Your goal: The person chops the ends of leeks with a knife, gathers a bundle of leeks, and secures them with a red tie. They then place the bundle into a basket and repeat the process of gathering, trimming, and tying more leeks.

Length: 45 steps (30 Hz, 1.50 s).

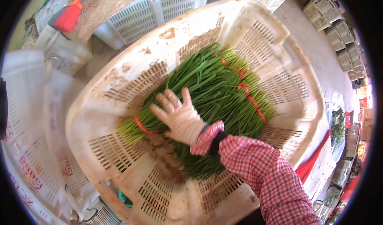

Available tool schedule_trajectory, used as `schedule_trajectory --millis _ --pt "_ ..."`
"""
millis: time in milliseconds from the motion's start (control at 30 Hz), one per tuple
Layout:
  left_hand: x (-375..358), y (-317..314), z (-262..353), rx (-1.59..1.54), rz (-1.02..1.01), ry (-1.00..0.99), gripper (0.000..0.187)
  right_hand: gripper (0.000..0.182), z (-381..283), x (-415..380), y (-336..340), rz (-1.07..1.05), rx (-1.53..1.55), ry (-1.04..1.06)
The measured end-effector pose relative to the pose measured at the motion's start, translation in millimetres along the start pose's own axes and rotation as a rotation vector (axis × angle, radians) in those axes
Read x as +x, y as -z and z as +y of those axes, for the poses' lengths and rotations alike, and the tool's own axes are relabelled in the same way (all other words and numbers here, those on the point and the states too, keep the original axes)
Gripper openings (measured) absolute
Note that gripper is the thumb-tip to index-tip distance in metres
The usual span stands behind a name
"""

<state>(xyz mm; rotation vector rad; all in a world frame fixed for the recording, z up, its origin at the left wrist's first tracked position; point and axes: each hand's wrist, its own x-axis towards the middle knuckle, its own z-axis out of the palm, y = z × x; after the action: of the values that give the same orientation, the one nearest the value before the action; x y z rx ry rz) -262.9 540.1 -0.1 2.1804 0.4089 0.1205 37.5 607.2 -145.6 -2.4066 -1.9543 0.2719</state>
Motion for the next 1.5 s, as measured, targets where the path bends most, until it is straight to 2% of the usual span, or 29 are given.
schedule_trajectory --millis 67,200,267,333,400,433,467,500,533,600,667,733,800,833,867,900,933,967,1033,1067,1133,1167,1200,1233,1300,1367,1400,1467,1500 --pt "3.2 -0.4 0.3 -0.057 0.085 0.011 0.05 0.088 -12.2 -12.9 -1.2 -0.049 0.057 0.041" --pt "3.4 -3.1 -0.6 -0.048 0.038 0.024 0.049 0.079 -3.0 11.1 -57.0 -0.05 0.069 -0.01" --pt "-2.6 -8.6 -0.1 -0.037 0.118 0.045 0.046 0.075 -2.0 27.0 -62.0 -0.076 0.228 -0.073" --pt "4.3 -1.5 5.8 -0.025 0.04 0.006 0.043 0.062 3.6 29.0 -43.4 -0.127 0.227 -0.04" --pt "-2.5 -3.0 7.0 0.086 0.037 0.032 0.041 0.048 -7.3 25.5 -3.3 -0.275 0.209 -0.099" --pt "2.3 -1.6 11.9 0.054 0.104 -0.02 0.032 0.041 -15.0 18.1 12.7 -0.232 0.208 -0.138" --pt "1.5 -2.9 14.7 0.008 0.048 -0.086 0.032 0.034 -19.1 8.3 39.4 -0.267 0.202 -0.07" --pt "-3.9 -5.1 14.3 -0.024 0.067 -0.033 0.028 0.025 -30.8 -7.0 52.1 -0.092 0.26 -0.069" --pt "-7.0 -8.3 13.2 -0.044 0.092 0.02 0.025 0.025 -42.7 -29.1 71.3 -0.084 0.234 -0.154" --pt "-10.1 -12.4 15.7 -0.058 0.078 -0.045 0.024 0.019 -65.1 -61.5 113.9 0.025 0.336 0.026" --pt "-9.2 -12.9 22.3 0.051 0.099 -0.022 0.021 0.019 -77.0 -136.2 164.2 0.29 0.501 0.168" --pt "-10.3 -14.3 22.8 0.064 0.085 -0.085 0.023 0.019 -84.3 -212.0 198.0 0.301 0.56 0.133" --pt "-19.0 -22.4 21.7 -0.047 0.132 0.002 0.025 0.022 -78.8 -286.6 219.9 0.451 0.203 0.01" --pt "-22.2 -20.9 23.9 -0.02 0.109 0.144 0.029 0.024 -76.0 -332.7 228.4 0.664 0.443 -0.134" --pt "-22.3 -17.2 41.2 -0.005 0.096 0.09 0.029 0.027 -75.4 -382.3 231.2 0.887 0.682 -0.264" --pt "-22.6 -16.7 63.7 -0.112 0.121 0.156 0.03 0.033 -77.7 -432.6 226.7 0.917 0.938 -0.509" --pt "-22.1 -21.8 83.6 -0.226 0.144 0.227 0.032 0.033 -79.5 -480.4 219.8 0.998 1.057 -0.772" --pt "-17.5 -30.1 49.0 -0.083 0.174 -0.084 0.031 0.034 -75.5 -532.1 194.7 1.029 0.886 -1.019" --pt "-9.3 -37.7 92.3 -0.107 0.135 -0.148 0.031 0.033 -72.0 -637.2 145.1 1.063 0.375 -1.394" --pt "-4.8 -42.6 115.6 -0.133 0.096 -0.178 0.03 0.04 -72.9 -686.8 121.9 0.826 0.122 -1.622" --pt "21.1 -60.4 145.3 -0.103 0.016 -0.307 0.03 0.051 -80.9 -759.8 88.1 0.58 0.035 -1.947" --pt "32.7 -69.4 160.5 -0.084 -0.053 -0.389 0.029 0.054 -83.8 -783.2 73.6 0.507 0.086 -2.006" --pt "41.0 -83.3 202.5 0.014 -0.053 -0.549 0.031 0.057 -85.9 -798.3 57.3 0.423 0.153 -2.044" --pt "73.7 -99.2 186.4 -0.061 -0.15 -0.559 0.02 0.058 -85.2 -810.6 40.6 0.371 0.26 -2.013" --pt "88.2 -127.4 255.3 -0.205 -0.37 -0.363 0.026 0.053 -81.5 -812.6 36.7 0.324 0.344 -1.908" --pt "102.3 -168.4 296.2 -0.336 -0.498 -0.126 0.026 0.052 -71.7 -808.2 36.7 0.299 0.409 -1.834" --pt "106.5 -190.3 306.7 -0.442 -0.585 0.005 0.029 0.058 -66.8 -802.6 47.3 0.218 0.451 -1.83" --pt "123.4 -239.6 288.4 -0.315 -0.658 -0.052 0.034 0.062 -62.7 -801.1 58.0 0.198 0.474 -1.781" --pt "127.2 -265.2 271.1 -0.235 -0.612 -0.138 0.039 0.062 -60.8 -800.5 55.4 0.205 0.482 -1.773"
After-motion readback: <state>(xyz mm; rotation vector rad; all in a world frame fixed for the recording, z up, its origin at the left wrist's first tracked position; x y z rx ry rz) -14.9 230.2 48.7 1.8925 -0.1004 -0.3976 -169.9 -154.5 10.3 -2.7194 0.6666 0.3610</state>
